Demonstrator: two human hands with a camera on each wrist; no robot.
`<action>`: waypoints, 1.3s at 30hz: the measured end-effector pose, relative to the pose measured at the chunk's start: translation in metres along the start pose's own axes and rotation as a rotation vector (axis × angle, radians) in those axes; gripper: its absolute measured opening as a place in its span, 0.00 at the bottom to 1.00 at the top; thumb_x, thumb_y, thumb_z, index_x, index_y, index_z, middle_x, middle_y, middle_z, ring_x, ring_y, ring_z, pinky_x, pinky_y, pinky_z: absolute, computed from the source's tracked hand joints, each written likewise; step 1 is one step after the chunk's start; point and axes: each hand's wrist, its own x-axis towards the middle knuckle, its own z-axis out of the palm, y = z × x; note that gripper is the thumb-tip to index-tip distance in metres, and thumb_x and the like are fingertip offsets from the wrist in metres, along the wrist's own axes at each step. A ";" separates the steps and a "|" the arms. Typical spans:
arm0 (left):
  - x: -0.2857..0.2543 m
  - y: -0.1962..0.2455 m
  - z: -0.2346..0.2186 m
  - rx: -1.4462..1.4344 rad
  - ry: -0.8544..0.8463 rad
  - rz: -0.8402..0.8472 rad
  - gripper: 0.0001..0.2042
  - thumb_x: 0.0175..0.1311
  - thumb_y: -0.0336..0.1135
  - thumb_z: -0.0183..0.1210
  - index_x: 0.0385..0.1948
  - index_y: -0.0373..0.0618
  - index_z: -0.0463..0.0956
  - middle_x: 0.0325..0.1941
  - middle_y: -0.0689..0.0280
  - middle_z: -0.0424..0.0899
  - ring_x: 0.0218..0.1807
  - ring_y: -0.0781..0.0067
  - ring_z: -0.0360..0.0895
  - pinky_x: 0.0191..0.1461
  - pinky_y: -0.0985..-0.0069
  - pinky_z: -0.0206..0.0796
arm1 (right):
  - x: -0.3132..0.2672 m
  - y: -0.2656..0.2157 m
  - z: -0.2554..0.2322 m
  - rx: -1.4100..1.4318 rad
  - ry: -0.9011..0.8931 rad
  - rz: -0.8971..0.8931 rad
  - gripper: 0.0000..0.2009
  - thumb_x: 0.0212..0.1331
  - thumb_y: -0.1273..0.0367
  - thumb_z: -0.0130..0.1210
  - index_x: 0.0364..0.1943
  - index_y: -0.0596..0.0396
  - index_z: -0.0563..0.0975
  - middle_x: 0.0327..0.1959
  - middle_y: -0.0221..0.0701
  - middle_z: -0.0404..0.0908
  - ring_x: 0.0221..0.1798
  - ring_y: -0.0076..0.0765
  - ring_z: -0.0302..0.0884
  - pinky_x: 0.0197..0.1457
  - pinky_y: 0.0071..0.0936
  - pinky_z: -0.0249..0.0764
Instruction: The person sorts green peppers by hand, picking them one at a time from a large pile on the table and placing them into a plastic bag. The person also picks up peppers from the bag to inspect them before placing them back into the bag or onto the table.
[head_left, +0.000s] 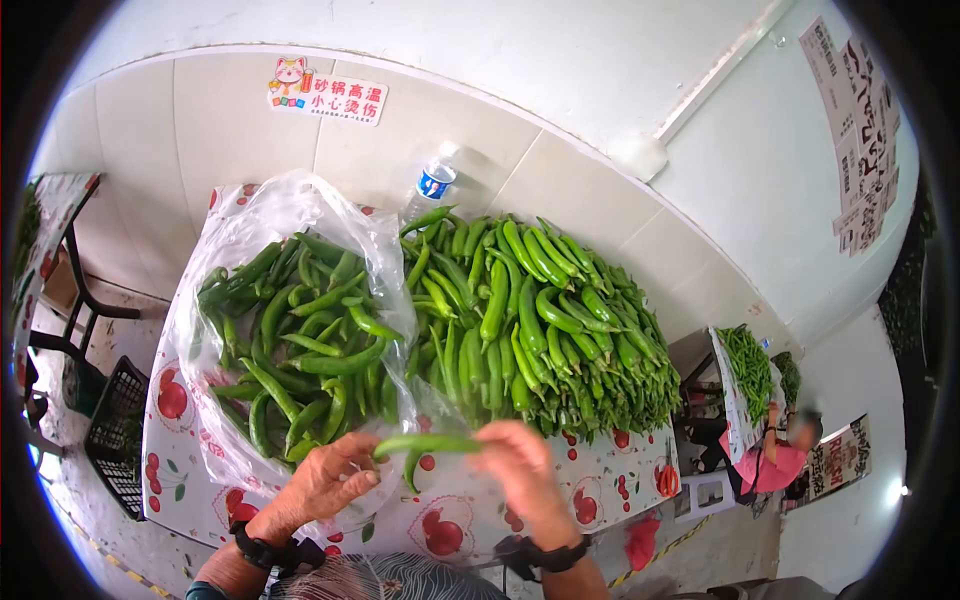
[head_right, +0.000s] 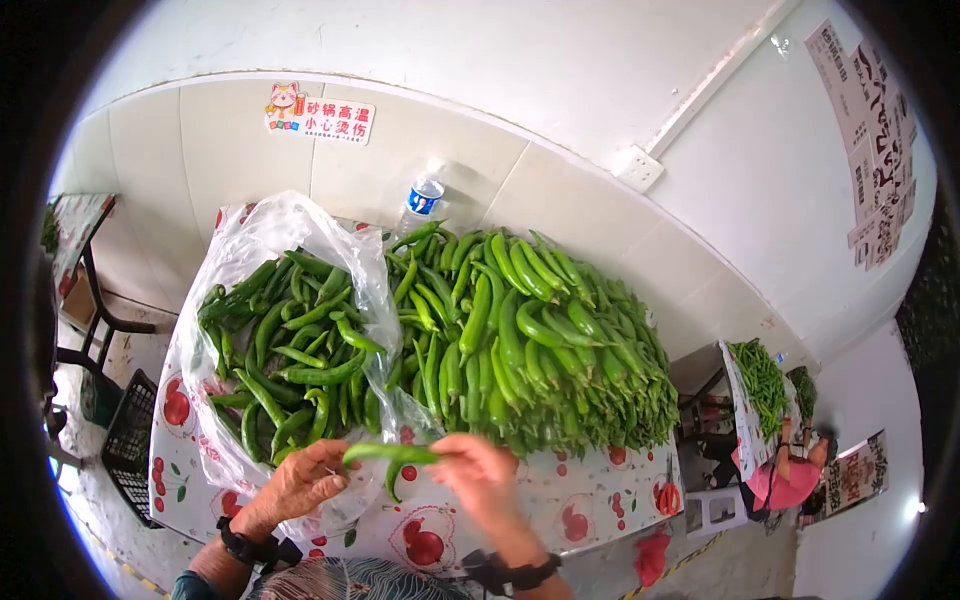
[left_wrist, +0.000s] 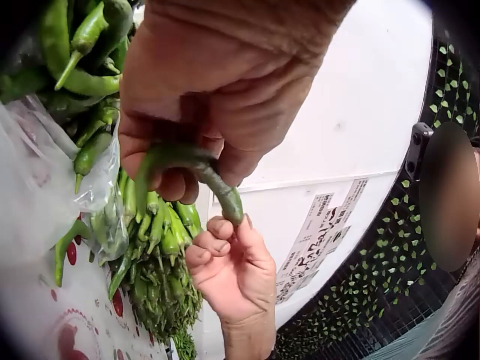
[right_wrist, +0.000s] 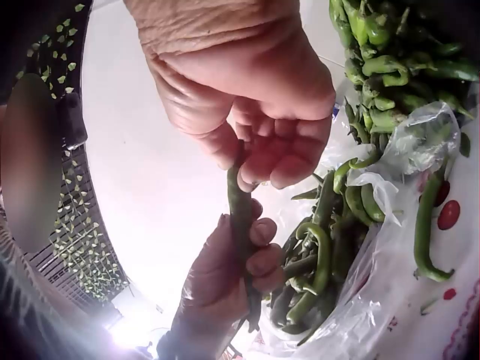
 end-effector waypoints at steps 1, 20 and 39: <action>-0.002 -0.005 -0.002 -0.044 0.017 -0.005 0.17 0.65 0.40 0.56 0.49 0.38 0.71 0.40 0.62 0.81 0.40 0.73 0.78 0.46 0.74 0.71 | 0.001 -0.018 -0.012 0.012 0.086 -0.003 0.13 0.54 0.79 0.51 0.45 0.60 0.73 0.35 0.36 0.80 0.36 0.27 0.80 0.40 0.21 0.75; -0.017 -0.009 -0.008 -0.155 0.064 -0.240 0.11 0.61 0.29 0.52 0.44 0.35 0.72 0.41 0.62 0.80 0.45 0.75 0.77 0.52 0.77 0.68 | 0.097 -0.046 -0.142 -1.332 0.688 -0.411 0.11 0.52 0.75 0.55 0.40 0.50 0.77 0.35 0.35 0.78 0.41 0.44 0.74 0.46 0.38 0.70; -0.019 0.003 -0.041 0.379 0.582 0.016 0.10 0.55 0.23 0.55 0.40 0.40 0.76 0.36 0.60 0.81 0.36 0.67 0.78 0.40 0.74 0.69 | 0.058 -0.037 -0.076 -0.927 0.450 -0.474 0.05 0.57 0.78 0.52 0.36 0.57 0.76 0.33 0.34 0.80 0.33 0.30 0.76 0.39 0.25 0.71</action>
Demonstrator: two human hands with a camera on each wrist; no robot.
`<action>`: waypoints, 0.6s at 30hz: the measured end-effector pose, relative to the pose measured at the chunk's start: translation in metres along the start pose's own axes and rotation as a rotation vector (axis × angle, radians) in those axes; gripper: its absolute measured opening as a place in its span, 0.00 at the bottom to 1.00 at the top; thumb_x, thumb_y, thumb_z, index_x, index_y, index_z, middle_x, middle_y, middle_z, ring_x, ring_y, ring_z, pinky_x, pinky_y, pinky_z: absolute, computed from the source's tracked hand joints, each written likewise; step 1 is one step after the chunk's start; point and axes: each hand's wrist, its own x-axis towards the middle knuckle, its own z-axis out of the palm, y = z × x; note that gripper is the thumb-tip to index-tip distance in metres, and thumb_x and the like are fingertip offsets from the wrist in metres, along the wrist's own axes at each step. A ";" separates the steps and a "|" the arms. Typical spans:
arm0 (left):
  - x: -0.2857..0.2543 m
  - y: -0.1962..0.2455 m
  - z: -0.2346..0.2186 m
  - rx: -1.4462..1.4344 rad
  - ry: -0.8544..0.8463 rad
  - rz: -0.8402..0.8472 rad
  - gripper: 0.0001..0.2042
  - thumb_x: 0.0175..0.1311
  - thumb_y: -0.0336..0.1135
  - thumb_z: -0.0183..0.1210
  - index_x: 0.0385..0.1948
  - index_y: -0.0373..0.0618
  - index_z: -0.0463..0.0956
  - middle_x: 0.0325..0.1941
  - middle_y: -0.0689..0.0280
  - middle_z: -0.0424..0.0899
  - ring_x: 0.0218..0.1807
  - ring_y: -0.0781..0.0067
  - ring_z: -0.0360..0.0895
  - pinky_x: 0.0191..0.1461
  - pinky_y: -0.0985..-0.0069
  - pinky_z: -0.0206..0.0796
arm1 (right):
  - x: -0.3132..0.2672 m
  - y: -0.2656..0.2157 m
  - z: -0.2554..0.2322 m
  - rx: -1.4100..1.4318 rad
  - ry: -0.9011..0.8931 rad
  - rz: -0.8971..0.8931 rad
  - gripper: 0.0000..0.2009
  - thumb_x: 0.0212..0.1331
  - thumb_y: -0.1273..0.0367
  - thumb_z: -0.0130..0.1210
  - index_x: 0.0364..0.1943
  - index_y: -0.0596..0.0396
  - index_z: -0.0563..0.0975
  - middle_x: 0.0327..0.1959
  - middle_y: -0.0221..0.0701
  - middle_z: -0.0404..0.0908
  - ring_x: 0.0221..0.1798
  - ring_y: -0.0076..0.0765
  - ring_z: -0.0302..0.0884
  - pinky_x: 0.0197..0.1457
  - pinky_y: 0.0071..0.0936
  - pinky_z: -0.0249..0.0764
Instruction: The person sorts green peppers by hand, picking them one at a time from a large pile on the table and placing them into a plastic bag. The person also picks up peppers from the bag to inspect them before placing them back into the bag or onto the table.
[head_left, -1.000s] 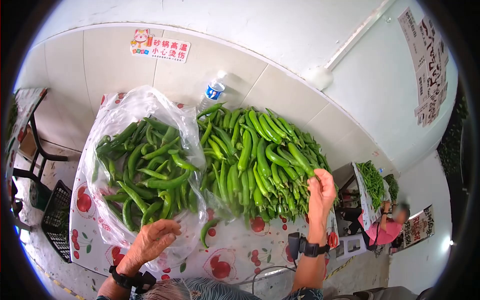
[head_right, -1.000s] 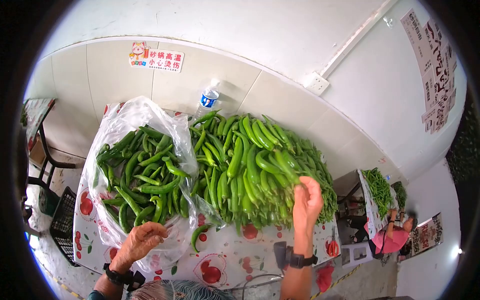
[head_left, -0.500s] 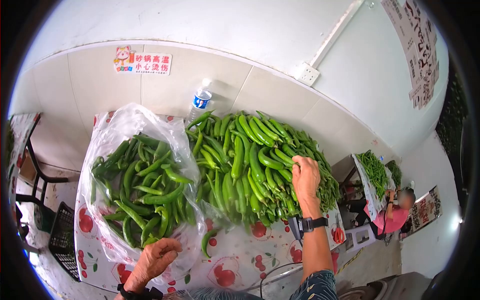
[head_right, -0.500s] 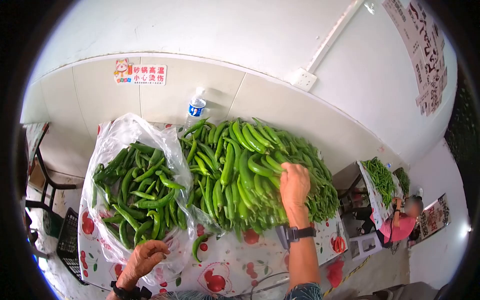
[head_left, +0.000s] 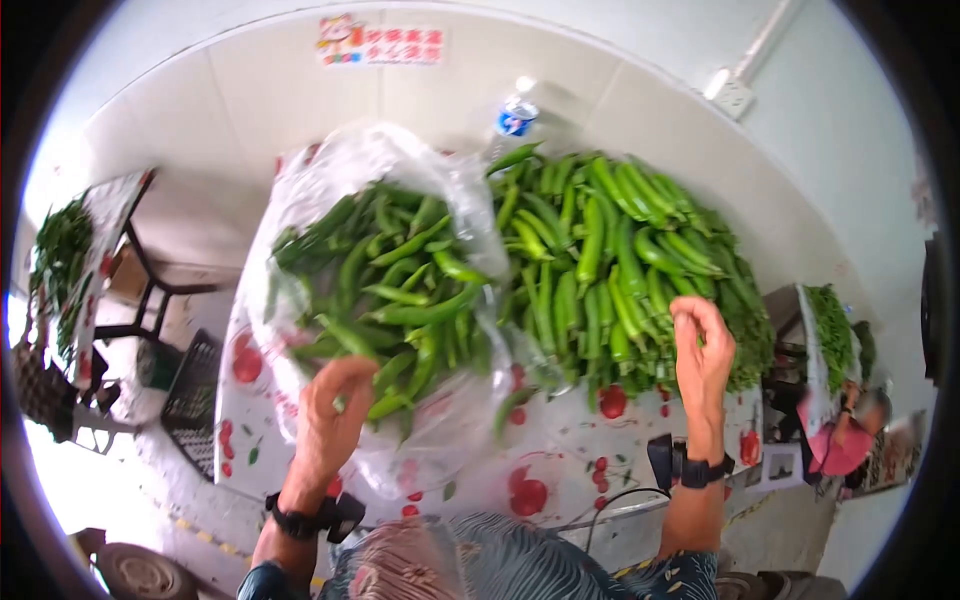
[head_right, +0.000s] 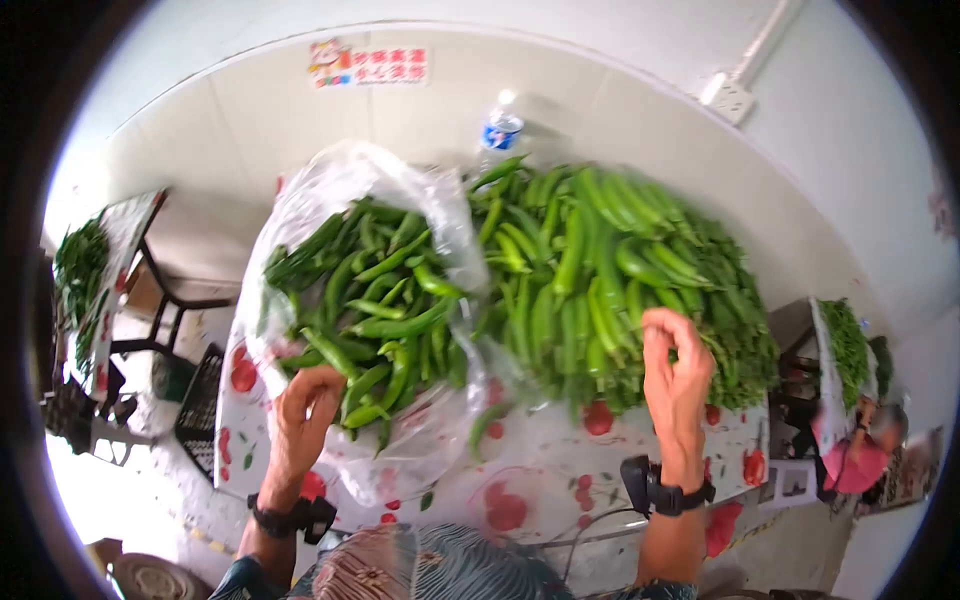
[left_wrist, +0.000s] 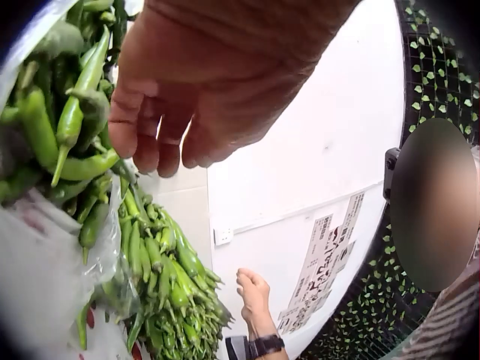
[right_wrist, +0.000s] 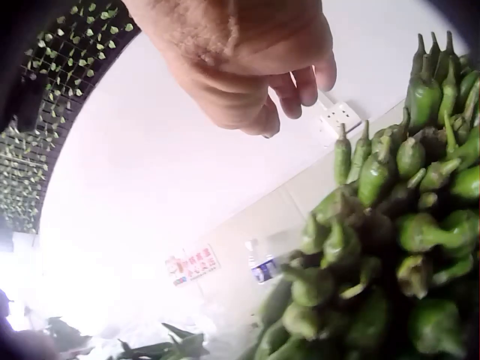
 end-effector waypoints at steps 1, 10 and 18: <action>0.002 -0.004 -0.003 0.070 0.020 0.005 0.12 0.53 0.23 0.56 0.41 0.40 0.75 0.40 0.58 0.80 0.41 0.64 0.77 0.44 0.72 0.68 | -0.015 -0.003 0.010 0.053 -0.092 0.005 0.05 0.57 0.77 0.53 0.37 0.56 0.76 0.31 0.32 0.80 0.31 0.27 0.74 0.37 0.23 0.70; -0.024 -0.025 0.051 0.299 -0.318 0.228 0.23 0.43 0.24 0.63 0.47 0.46 0.74 0.60 0.51 0.65 0.65 0.43 0.57 0.67 0.55 0.53 | -0.130 -0.020 0.075 0.392 -0.694 0.355 0.07 0.58 0.76 0.50 0.40 0.58 0.76 0.32 0.28 0.80 0.34 0.20 0.73 0.34 0.19 0.71; -0.014 -0.021 0.043 0.212 -0.485 0.343 0.18 0.46 0.24 0.61 0.43 0.46 0.75 0.50 0.61 0.77 0.59 0.54 0.69 0.67 0.59 0.57 | -0.148 -0.035 0.100 0.388 -0.832 0.273 0.09 0.58 0.74 0.53 0.43 0.60 0.76 0.35 0.36 0.81 0.35 0.29 0.79 0.41 0.26 0.76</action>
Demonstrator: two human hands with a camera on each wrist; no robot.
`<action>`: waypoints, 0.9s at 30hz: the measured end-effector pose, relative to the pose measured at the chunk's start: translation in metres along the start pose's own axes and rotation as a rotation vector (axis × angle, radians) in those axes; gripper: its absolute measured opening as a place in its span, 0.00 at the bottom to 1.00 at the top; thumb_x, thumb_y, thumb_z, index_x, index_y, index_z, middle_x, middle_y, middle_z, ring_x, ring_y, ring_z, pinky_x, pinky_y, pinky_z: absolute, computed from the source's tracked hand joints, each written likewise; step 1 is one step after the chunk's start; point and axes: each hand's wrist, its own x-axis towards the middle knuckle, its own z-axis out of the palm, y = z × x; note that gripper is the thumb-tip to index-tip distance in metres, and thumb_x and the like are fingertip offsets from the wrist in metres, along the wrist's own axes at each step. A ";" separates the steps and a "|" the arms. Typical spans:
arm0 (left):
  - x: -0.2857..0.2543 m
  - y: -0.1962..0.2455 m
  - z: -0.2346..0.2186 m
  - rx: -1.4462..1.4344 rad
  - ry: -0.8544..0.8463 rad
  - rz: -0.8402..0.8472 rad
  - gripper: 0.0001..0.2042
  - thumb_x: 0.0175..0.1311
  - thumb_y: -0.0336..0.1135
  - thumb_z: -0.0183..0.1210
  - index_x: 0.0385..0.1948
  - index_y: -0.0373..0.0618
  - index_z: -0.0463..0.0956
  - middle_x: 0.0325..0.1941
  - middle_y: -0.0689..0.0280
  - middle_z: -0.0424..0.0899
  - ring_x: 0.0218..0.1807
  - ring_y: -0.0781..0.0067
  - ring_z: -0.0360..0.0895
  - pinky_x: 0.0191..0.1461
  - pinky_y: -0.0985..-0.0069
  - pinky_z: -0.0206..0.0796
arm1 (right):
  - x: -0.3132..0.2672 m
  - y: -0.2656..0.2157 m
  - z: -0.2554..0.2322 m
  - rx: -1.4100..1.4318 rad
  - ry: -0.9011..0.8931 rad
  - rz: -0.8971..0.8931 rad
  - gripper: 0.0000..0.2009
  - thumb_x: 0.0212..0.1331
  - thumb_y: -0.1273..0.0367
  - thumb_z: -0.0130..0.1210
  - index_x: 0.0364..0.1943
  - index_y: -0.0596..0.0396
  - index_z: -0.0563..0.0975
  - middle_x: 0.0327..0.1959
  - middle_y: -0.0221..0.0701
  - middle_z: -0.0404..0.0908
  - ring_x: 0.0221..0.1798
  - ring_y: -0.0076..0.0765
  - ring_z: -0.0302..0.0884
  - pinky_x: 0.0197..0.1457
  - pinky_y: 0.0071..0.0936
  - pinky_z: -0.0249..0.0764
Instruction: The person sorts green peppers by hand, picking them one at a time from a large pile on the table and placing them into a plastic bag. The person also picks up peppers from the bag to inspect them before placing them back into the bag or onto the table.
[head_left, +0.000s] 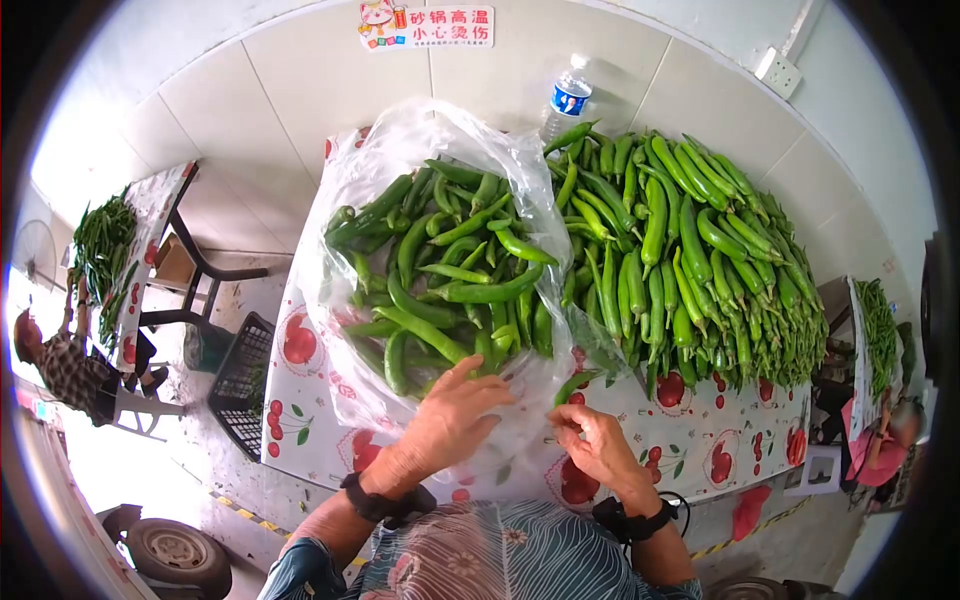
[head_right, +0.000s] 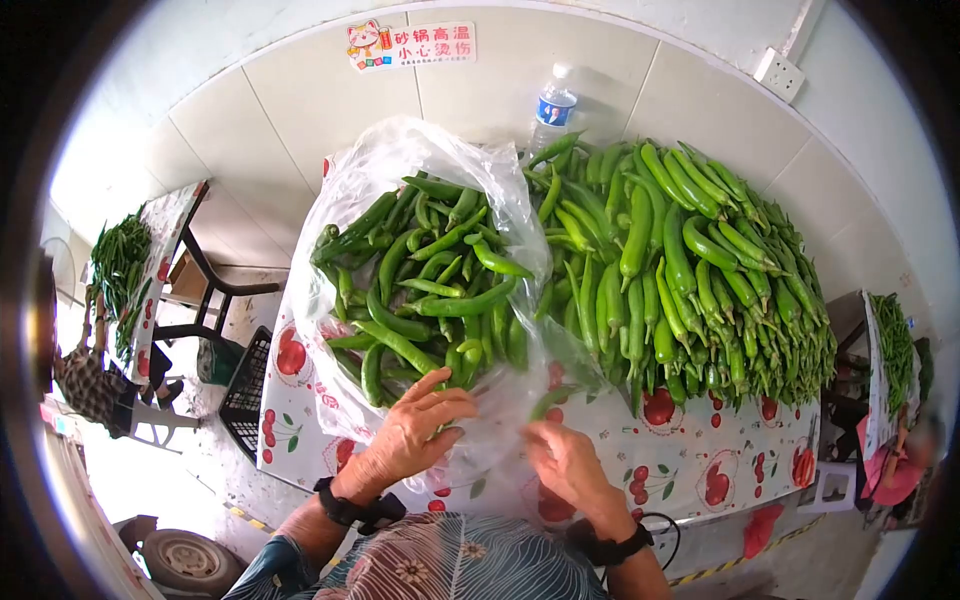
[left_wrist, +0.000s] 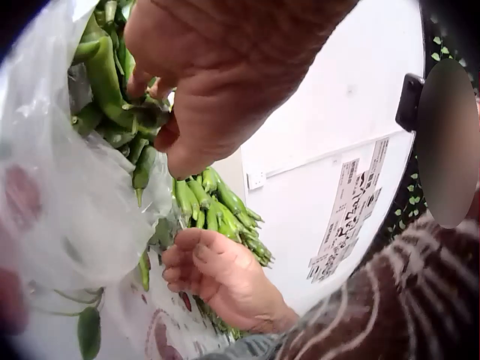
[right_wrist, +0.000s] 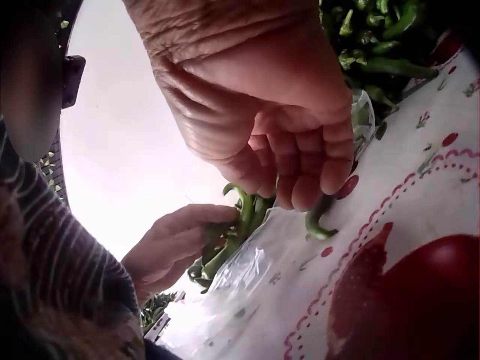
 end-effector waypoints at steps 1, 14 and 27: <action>-0.001 -0.002 -0.005 0.005 0.060 -0.025 0.18 0.46 0.23 0.61 0.42 0.46 0.75 0.50 0.61 0.77 0.58 0.55 0.70 0.65 0.60 0.58 | 0.001 -0.004 0.000 0.005 -0.013 -0.007 0.10 0.59 0.74 0.53 0.43 0.61 0.76 0.35 0.36 0.81 0.35 0.29 0.79 0.41 0.26 0.75; 0.013 -0.046 -0.064 0.509 -0.048 -0.218 0.30 0.41 0.25 0.62 0.53 0.44 0.68 0.62 0.58 0.66 0.66 0.55 0.59 0.67 0.60 0.50 | 0.016 -0.018 0.003 0.176 -0.141 -0.020 0.12 0.62 0.69 0.53 0.47 0.61 0.74 0.37 0.31 0.80 0.40 0.24 0.75 0.43 0.25 0.74; 0.039 -0.060 -0.027 0.704 -0.026 -0.097 0.26 0.35 0.23 0.62 0.45 0.45 0.71 0.44 0.62 0.74 0.55 0.62 0.68 0.69 0.49 0.40 | 0.082 -0.025 0.030 0.448 -0.069 0.102 0.21 0.62 0.66 0.54 0.57 0.61 0.66 0.40 0.29 0.77 0.39 0.22 0.74 0.41 0.21 0.73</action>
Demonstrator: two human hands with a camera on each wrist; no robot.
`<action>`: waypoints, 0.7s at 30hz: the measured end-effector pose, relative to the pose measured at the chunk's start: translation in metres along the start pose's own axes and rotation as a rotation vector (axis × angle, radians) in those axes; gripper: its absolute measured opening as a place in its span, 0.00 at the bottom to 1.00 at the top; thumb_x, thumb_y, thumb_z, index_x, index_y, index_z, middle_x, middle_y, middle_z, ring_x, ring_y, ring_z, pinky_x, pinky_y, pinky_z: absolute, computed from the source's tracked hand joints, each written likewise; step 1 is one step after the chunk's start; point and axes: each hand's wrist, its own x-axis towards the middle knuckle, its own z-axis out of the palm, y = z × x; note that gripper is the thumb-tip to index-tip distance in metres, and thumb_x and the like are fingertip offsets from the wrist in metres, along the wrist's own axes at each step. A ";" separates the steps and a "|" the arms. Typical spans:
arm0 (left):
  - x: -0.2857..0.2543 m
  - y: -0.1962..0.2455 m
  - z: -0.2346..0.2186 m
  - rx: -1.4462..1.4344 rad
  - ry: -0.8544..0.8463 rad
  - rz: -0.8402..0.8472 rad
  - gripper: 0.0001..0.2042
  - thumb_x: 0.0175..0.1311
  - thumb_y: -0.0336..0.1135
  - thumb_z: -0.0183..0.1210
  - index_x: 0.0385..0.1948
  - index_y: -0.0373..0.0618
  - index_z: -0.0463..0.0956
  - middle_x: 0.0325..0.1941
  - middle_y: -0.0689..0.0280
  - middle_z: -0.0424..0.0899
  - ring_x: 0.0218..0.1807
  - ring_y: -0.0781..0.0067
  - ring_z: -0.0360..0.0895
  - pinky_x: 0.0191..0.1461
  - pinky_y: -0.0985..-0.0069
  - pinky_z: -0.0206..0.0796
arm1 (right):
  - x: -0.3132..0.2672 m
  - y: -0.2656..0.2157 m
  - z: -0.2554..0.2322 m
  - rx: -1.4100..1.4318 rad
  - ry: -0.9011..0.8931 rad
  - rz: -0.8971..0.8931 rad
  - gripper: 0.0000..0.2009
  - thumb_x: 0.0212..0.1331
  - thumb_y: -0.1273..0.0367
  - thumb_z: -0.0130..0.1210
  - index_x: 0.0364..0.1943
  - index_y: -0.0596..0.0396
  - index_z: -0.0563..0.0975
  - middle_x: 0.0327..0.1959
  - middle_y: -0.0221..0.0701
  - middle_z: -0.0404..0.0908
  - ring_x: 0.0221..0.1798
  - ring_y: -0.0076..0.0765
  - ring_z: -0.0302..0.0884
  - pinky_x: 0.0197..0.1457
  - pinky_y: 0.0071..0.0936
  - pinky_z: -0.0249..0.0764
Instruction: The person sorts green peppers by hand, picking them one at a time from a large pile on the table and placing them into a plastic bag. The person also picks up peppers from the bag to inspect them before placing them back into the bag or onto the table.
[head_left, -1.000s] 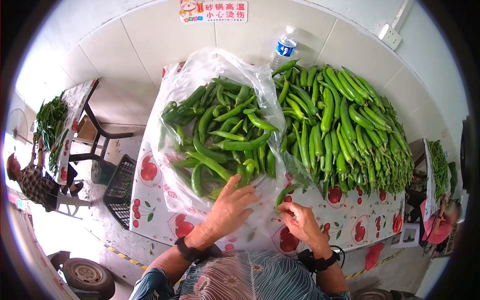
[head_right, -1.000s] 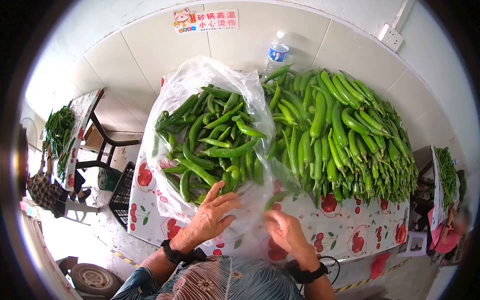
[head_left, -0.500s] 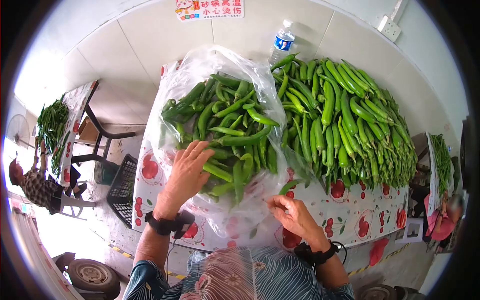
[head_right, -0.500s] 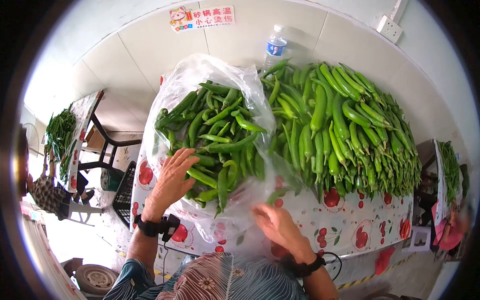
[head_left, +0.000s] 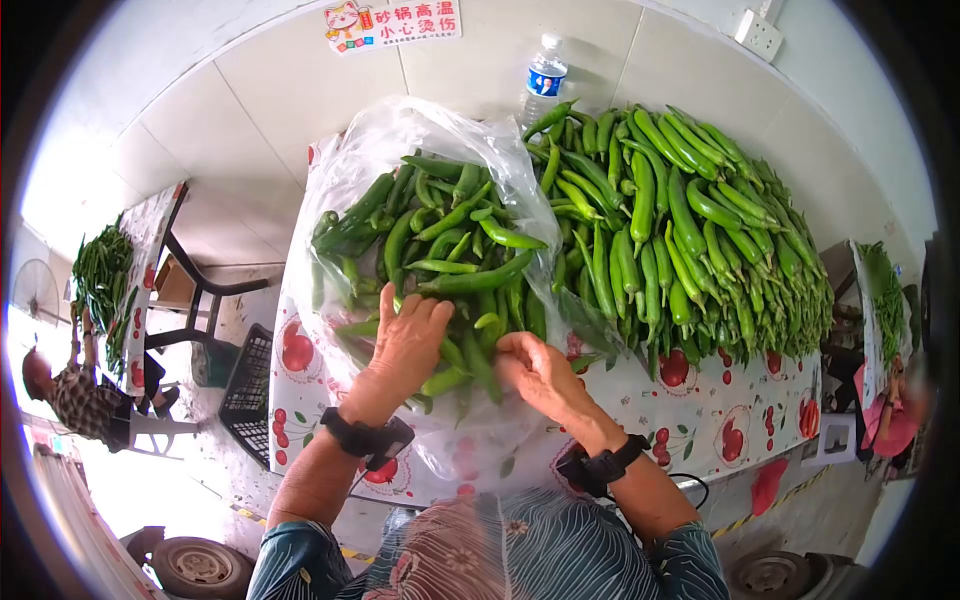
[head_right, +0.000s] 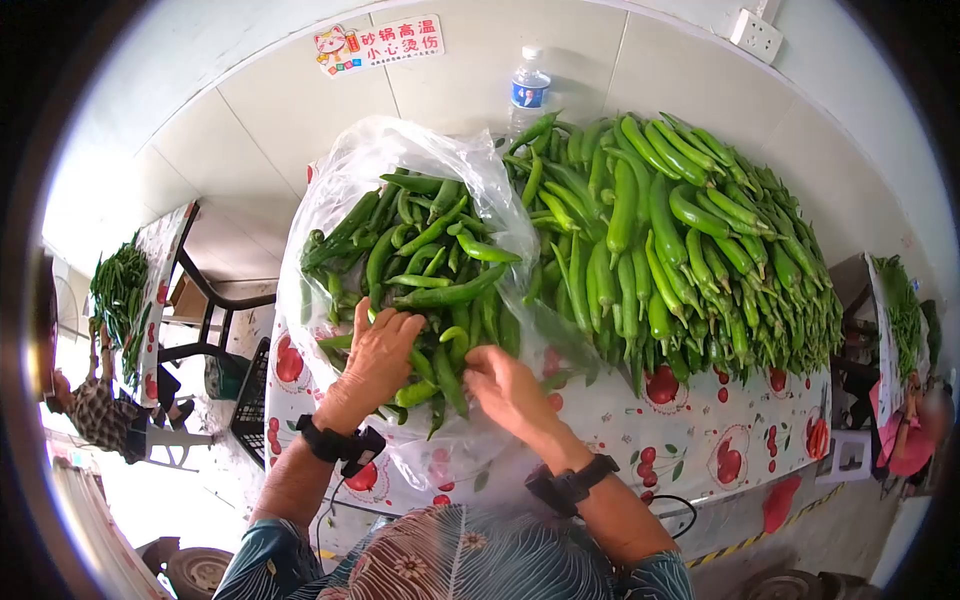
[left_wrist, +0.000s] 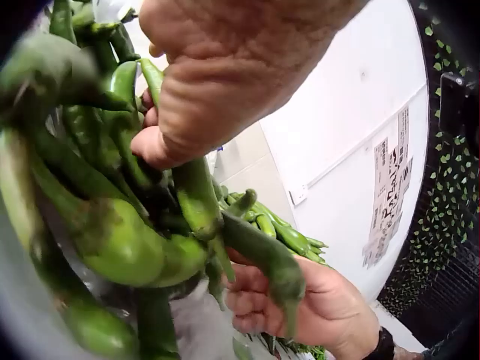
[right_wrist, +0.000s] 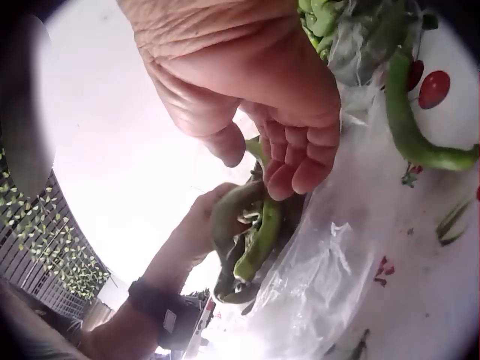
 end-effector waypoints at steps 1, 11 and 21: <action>0.000 0.001 0.001 0.015 -0.043 -0.002 0.26 0.36 0.23 0.62 0.45 0.45 0.71 0.43 0.63 0.75 0.55 0.62 0.68 0.70 0.49 0.39 | 0.002 0.012 0.001 -0.030 -0.010 -0.048 0.22 0.62 0.66 0.53 0.57 0.61 0.66 0.41 0.29 0.77 0.40 0.22 0.74 0.41 0.21 0.73; 0.019 0.044 -0.033 -0.215 -0.073 0.210 0.21 0.39 0.25 0.61 0.41 0.42 0.72 0.42 0.62 0.77 0.47 0.60 0.73 0.57 0.64 0.59 | -0.039 -0.017 -0.017 0.200 -0.034 -0.020 0.24 0.59 0.66 0.54 0.57 0.65 0.67 0.45 0.34 0.77 0.44 0.25 0.74 0.45 0.22 0.72; 0.020 0.061 -0.086 -0.760 0.076 -0.092 0.20 0.47 0.22 0.57 0.47 0.41 0.73 0.38 0.60 0.81 0.41 0.67 0.79 0.48 0.72 0.69 | -0.123 -0.025 -0.101 0.279 0.187 0.046 0.20 0.62 0.62 0.51 0.53 0.60 0.71 0.26 0.26 0.75 0.26 0.18 0.66 0.30 0.17 0.64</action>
